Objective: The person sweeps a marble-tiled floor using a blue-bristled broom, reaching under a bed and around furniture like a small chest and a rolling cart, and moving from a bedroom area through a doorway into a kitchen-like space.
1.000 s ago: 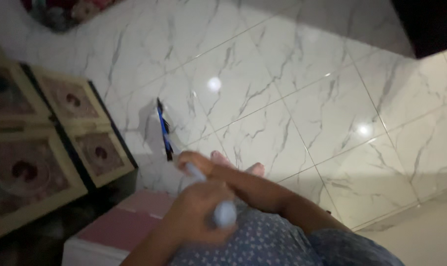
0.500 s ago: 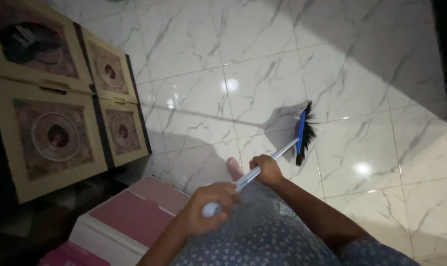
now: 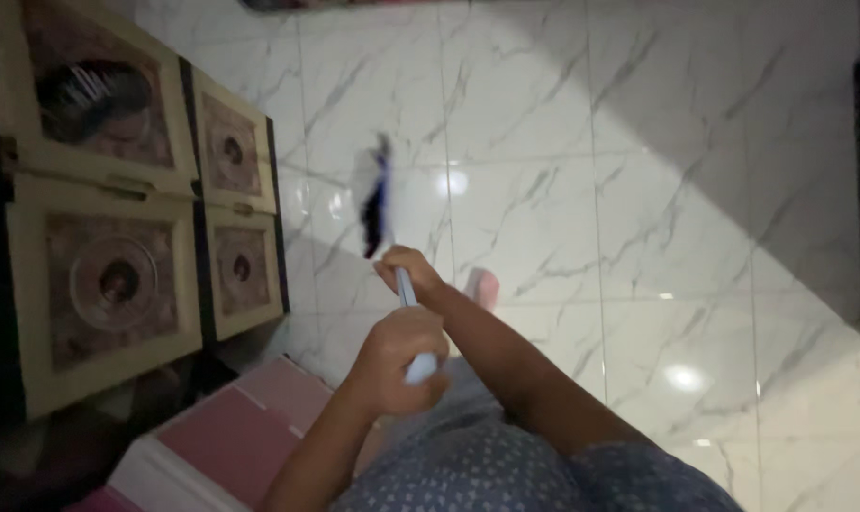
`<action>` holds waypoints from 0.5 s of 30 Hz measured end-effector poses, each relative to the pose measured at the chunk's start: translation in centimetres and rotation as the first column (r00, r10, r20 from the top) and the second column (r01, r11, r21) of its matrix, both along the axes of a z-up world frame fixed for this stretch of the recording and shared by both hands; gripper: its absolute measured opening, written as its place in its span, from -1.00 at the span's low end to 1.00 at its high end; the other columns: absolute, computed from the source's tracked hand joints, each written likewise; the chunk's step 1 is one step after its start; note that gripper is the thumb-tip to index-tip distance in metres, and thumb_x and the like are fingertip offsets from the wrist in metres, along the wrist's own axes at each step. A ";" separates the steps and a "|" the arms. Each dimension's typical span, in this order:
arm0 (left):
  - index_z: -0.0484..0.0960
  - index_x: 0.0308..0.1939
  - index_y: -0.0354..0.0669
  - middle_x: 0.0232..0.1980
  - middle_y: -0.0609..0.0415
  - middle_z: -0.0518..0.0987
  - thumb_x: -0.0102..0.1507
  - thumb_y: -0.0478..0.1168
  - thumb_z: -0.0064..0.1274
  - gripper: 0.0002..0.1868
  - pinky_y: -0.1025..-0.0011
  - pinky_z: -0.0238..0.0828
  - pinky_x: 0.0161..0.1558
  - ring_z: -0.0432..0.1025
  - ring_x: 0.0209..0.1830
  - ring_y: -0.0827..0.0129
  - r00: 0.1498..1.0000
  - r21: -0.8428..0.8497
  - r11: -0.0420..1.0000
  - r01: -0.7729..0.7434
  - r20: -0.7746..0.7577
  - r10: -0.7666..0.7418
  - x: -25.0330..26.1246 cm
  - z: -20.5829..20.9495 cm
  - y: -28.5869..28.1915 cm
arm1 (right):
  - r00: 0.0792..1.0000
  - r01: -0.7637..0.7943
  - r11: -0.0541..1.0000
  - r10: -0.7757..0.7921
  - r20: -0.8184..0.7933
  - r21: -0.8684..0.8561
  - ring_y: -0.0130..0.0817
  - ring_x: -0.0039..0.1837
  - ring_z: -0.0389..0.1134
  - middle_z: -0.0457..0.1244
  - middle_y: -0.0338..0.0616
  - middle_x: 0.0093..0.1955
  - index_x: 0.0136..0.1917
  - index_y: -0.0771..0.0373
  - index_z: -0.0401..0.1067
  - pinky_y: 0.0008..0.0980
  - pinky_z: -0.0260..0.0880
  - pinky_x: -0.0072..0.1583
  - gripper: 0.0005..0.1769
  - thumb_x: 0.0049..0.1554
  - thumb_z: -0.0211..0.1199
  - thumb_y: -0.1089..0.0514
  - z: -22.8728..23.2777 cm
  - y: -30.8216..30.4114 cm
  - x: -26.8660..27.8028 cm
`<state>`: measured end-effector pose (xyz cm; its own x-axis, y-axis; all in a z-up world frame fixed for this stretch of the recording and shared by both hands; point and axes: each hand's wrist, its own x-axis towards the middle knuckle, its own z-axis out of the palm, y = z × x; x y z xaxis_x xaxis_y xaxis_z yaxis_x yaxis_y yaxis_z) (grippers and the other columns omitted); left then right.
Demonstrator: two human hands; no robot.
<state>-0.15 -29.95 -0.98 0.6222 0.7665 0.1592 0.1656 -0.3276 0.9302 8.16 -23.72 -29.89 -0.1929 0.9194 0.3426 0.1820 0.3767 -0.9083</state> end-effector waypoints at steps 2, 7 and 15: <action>0.57 -0.33 -0.15 -0.26 0.07 0.58 0.17 -0.06 0.18 -0.75 0.18 0.45 -0.03 0.53 -0.16 0.10 0.985 0.063 0.997 0.050 0.159 -0.060 -1.1 0.2 2.3 | 0.994 -0.006 1.000 0.004 0.110 0.010 0.00 -0.27 0.21 0.12 0.02 -0.42 -0.46 0.27 0.21 -0.08 0.22 -0.16 -0.60 0.14 0.29 0.28 -1.1 1.1 1.9; 0.56 -0.40 -0.17 -0.28 0.08 0.59 0.24 0.19 0.05 -0.53 0.19 0.32 0.27 0.51 -0.10 0.21 0.923 -0.303 0.937 0.172 0.383 -0.046 2.0 -1.7 5.9 | 0.933 0.077 0.937 0.053 0.355 -0.341 -0.08 -0.11 0.36 0.33 -0.06 -0.30 -0.36 0.19 0.42 -0.15 0.34 -0.01 -0.88 -0.05 0.33 0.18 -2.4 -3.0 14.3; 0.45 -0.31 -0.11 -0.27 0.09 0.43 0.28 0.30 0.09 -0.46 0.19 0.13 0.53 0.39 -0.17 0.23 0.752 -0.570 0.814 0.112 0.584 0.305 5.2 -4.5 9.9 | 0.871 0.096 0.964 0.039 0.490 -0.247 0.00 -0.24 0.35 0.31 -0.06 -0.37 -0.36 0.12 0.47 -0.10 0.34 -0.15 -0.91 -0.12 0.32 0.11 1.8 4.1 18.5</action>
<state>5.05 -20.00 -5.51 0.4508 0.8924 0.0182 -0.5161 0.2440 0.8210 26.70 -19.62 -28.10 -0.2450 0.9689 -0.0350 0.6321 0.1322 -0.7635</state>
